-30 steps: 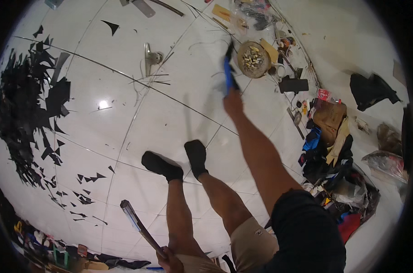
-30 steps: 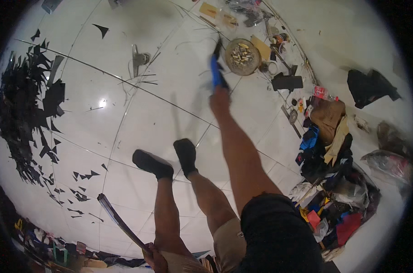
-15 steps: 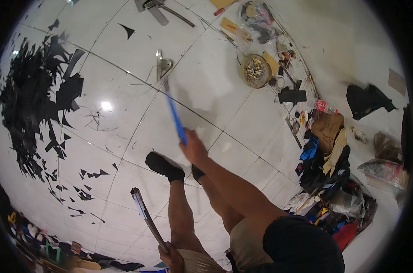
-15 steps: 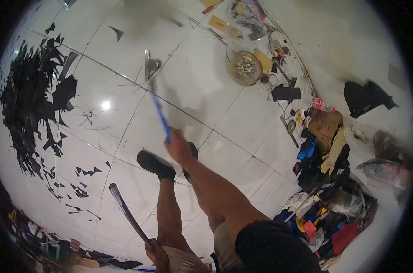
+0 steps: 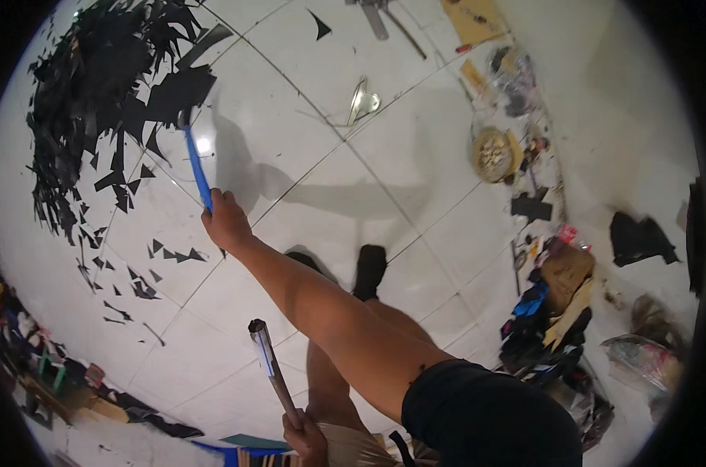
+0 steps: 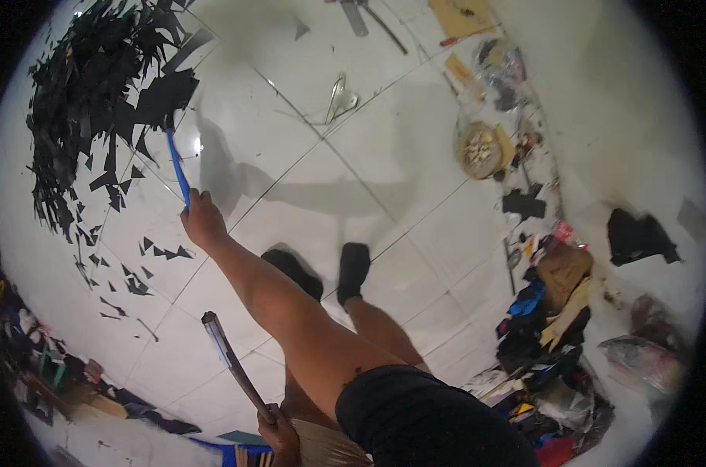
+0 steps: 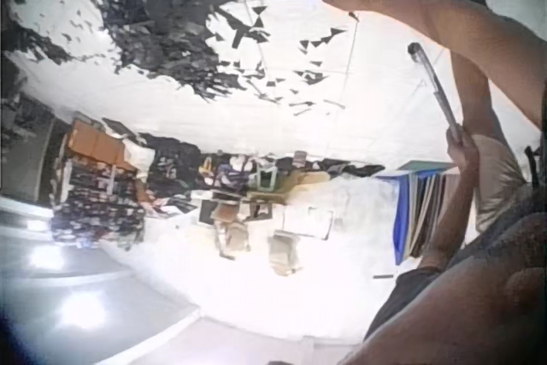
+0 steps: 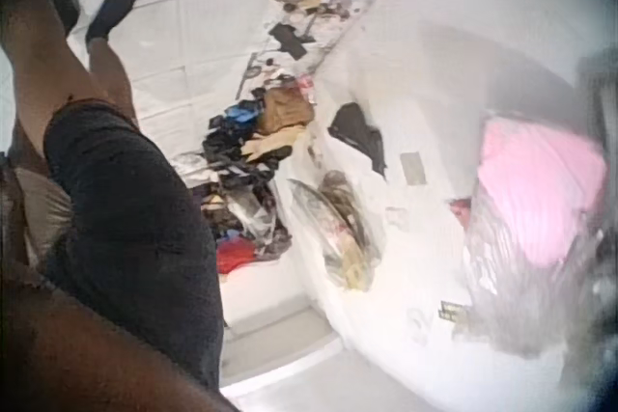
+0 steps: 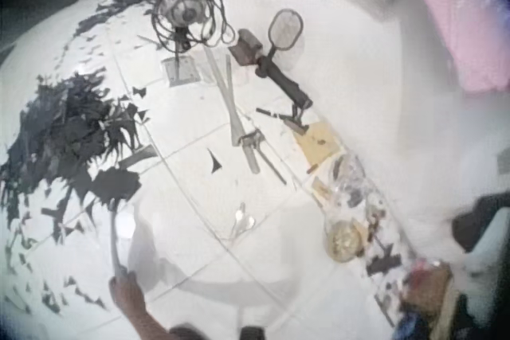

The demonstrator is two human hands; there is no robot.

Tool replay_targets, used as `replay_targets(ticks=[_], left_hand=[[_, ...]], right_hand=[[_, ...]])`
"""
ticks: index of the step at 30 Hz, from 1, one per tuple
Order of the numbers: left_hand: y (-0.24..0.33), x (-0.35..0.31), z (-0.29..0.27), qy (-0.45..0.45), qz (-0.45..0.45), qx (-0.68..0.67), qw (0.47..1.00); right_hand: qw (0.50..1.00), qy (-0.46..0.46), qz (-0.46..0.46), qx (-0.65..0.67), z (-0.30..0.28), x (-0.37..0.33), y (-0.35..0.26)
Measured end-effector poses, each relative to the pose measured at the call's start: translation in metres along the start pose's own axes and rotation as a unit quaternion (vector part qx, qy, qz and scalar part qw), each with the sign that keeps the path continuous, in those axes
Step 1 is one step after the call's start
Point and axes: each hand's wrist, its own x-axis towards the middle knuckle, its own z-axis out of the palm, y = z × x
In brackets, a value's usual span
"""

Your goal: The person sweeps black fabric scraps into a pile using a broom and then picks up the brush part of the broom to sweep smaller scraps together by hand.

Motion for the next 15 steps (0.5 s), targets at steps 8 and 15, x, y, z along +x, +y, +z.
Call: replay_targets(ticks=[8, 15], left_hand=[[0.023, 0.001, -0.004, -0.039, -0.012, -0.041, 0.998], [0.093, -0.018, 0.016, -0.052, -0.022, -0.097, 0.994]], right_hand=[[0.977, 0.147, -0.039, -0.153, -0.257, -0.017, 0.075], [0.872, 0.259, 0.132, -0.394, -0.486, 0.012, 0.170]])
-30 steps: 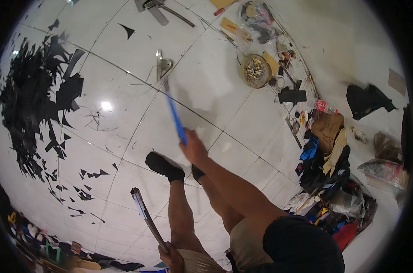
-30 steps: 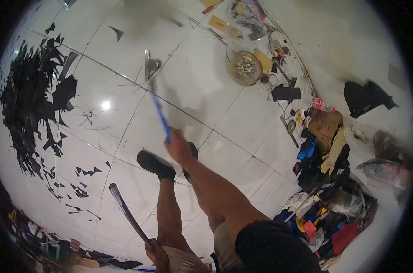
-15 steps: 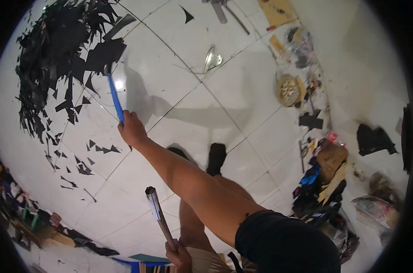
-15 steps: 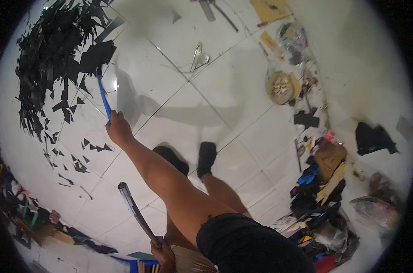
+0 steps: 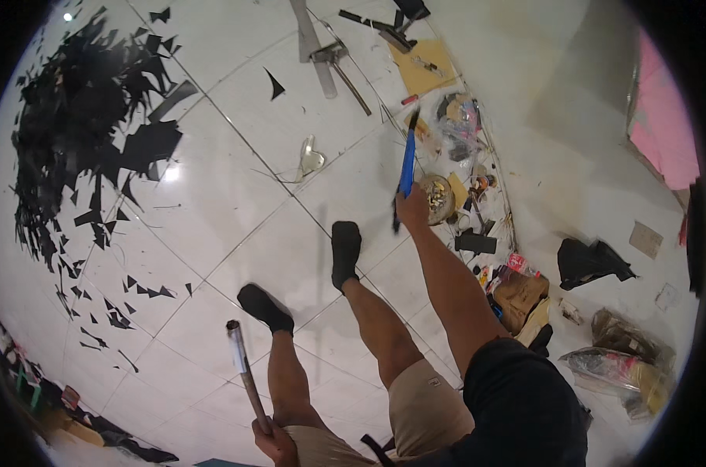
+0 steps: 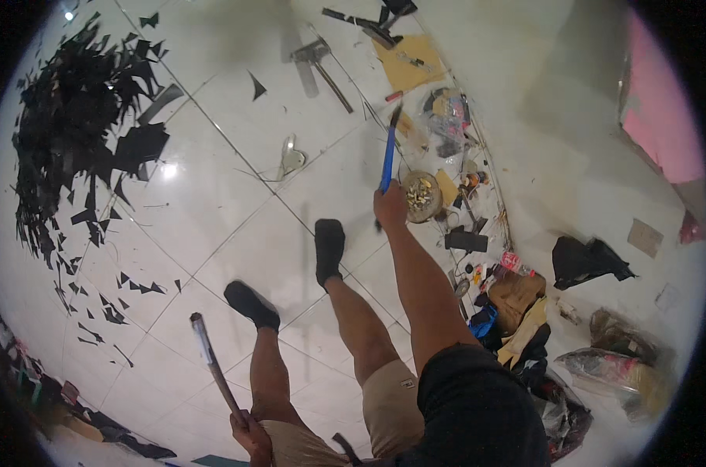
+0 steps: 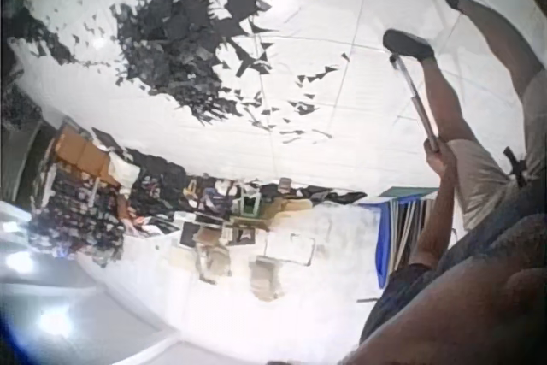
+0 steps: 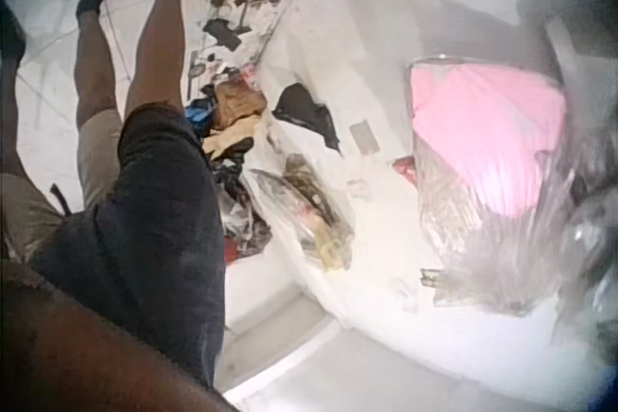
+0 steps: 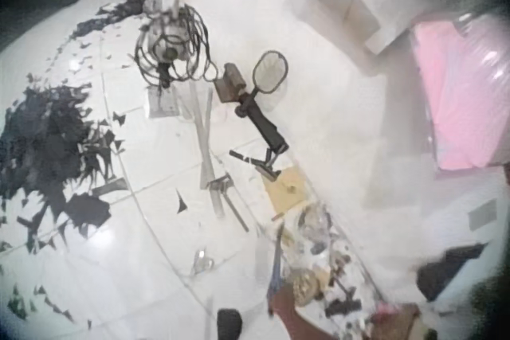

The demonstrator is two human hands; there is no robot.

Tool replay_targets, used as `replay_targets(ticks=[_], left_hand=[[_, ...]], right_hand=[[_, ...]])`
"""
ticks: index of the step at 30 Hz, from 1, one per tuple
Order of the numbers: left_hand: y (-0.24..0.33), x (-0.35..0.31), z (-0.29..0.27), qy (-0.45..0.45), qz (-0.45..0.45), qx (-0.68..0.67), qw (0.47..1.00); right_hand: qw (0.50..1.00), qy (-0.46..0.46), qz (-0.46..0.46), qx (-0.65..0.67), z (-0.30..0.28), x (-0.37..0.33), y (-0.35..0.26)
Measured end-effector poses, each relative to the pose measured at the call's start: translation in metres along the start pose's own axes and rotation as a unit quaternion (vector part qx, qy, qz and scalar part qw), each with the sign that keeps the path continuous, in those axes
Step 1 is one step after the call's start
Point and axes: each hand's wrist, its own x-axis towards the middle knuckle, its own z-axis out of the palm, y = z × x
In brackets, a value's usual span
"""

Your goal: The person sweeps black fabric scraps into a pile using a broom and then picks up the brush part of the broom to sweep smaller scraps together by hand.

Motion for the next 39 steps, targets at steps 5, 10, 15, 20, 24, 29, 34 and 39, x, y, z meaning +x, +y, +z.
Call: replay_targets(ticks=[5, 10, 15, 20, 24, 29, 34, 39], left_hand=[[0.016, -0.009, 0.036, 0.043, 0.004, 0.039, 0.998], [0.033, -0.014, 0.057, 0.008, -0.032, 0.129, 0.991], [0.022, -0.025, 0.076, 0.019, -0.032, 0.198, 0.979], [0.034, -0.030, 0.094, 0.004, -0.014, 0.217, 0.976], [0.064, -0.047, 0.092, 0.042, 0.004, 0.189, 0.981], [0.085, -0.065, 0.089, 0.069, 0.007, 0.094, 0.993], [0.073, -0.072, 0.120, 0.031, -0.036, -0.020, 0.999], [0.042, -0.066, 0.107, 0.044, -0.029, -0.059, 0.997]], right_hand=[[0.977, -0.103, -0.123, -0.143, 0.025, 0.037, 0.015], [0.985, -0.138, -0.099, -0.036, 0.043, -0.001, 0.011], [0.993, -0.092, -0.069, 0.024, 0.032, -0.004, 0.032], [0.989, -0.109, -0.102, -0.009, 0.059, 0.028, 0.046], [0.969, -0.213, -0.121, 0.018, 0.043, -0.015, -0.014], [0.976, -0.187, -0.045, 0.099, 0.007, -0.038, 0.004], [0.965, -0.252, -0.070, -0.033, -0.057, -0.039, 0.052], [0.943, -0.282, -0.124, -0.124, -0.149, -0.056, 0.068]])
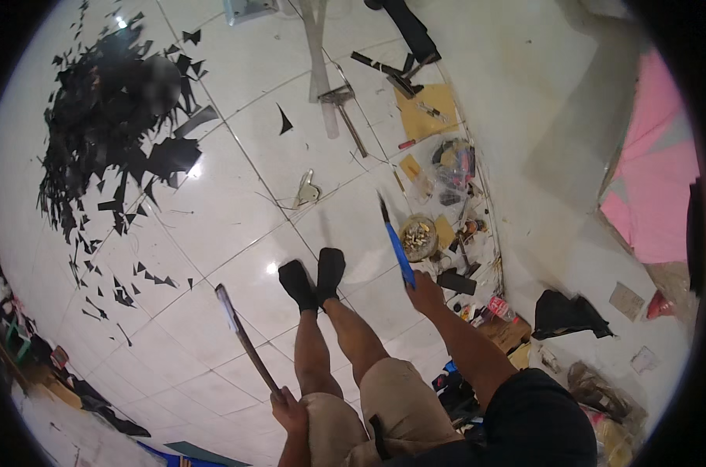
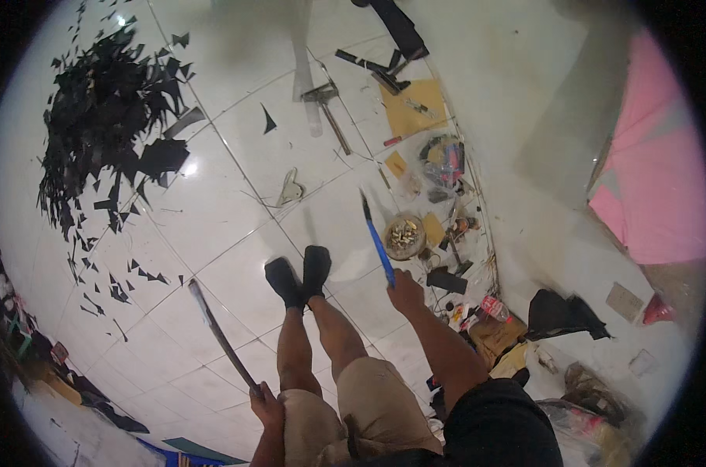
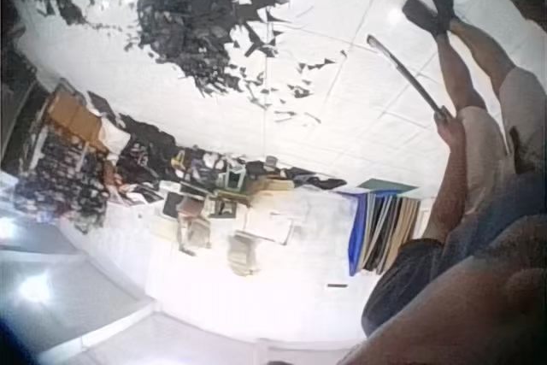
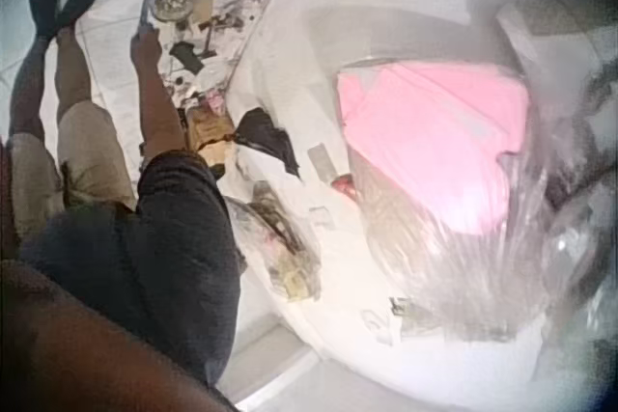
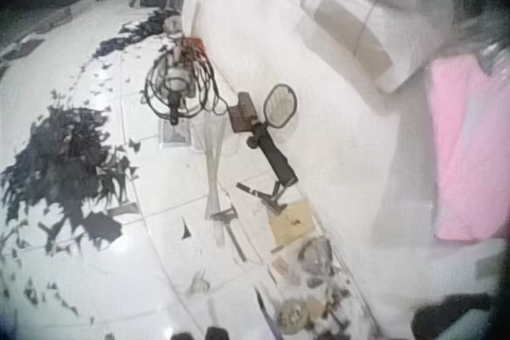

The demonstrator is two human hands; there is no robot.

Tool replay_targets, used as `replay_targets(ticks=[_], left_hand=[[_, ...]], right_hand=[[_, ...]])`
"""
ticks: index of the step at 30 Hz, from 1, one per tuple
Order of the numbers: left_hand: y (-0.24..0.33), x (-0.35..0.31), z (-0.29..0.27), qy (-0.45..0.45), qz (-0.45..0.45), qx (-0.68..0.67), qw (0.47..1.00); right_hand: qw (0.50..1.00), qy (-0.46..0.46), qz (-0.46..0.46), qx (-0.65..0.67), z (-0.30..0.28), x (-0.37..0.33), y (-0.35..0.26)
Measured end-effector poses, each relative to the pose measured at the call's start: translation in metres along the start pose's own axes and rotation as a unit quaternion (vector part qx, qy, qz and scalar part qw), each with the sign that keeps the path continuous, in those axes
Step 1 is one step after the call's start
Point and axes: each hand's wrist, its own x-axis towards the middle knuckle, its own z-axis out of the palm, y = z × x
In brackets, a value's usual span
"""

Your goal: The person sweeps black fabric scraps into a pile using a broom and then picks up the brush part of the broom to sweep smaller scraps together by hand.

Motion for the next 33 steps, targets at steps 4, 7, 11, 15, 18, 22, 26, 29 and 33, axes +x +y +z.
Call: replay_targets(ticks=[4, 7, 11, 15, 18, 22, 26, 29, 33], left_hand=[[0.016, 0.017, -0.036, 0.020, 0.021, 0.039, 0.999], [0.004, 0.027, -0.064, 0.010, 0.052, 0.043, 0.998], [-0.036, 0.047, -0.102, -0.019, 0.098, 0.037, 0.994], [-0.035, 0.053, -0.122, -0.028, 0.115, 0.035, 0.992], [-0.037, 0.054, -0.130, -0.052, 0.089, 0.045, 0.994], [-0.045, 0.055, -0.122, -0.079, 0.082, 0.009, 0.993], [-0.040, 0.044, -0.096, -0.155, 0.043, 0.045, 0.986], [0.007, 0.025, -0.073, -0.204, 0.005, 0.059, 0.977], [0.014, 0.016, -0.026, -0.105, 0.004, 0.016, 0.994]], right_hand=[[0.998, 0.048, 0.026, 0.007, -0.011, -0.062, 0.024], [0.996, 0.062, 0.062, 0.019, -0.005, -0.081, 0.013], [0.992, 0.050, 0.106, 0.038, -0.002, -0.099, -0.011], [0.987, 0.088, 0.121, 0.056, -0.006, -0.097, -0.015], [0.978, 0.125, 0.153, 0.062, -0.026, -0.085, -0.019], [0.972, 0.161, 0.154, 0.073, -0.034, -0.077, -0.007], [0.978, 0.190, 0.054, 0.070, -0.021, -0.039, -0.012], [0.980, 0.132, 0.088, 0.117, 0.005, -0.004, -0.051], [0.979, 0.082, 0.069, 0.175, 0.062, 0.062, -0.101]])
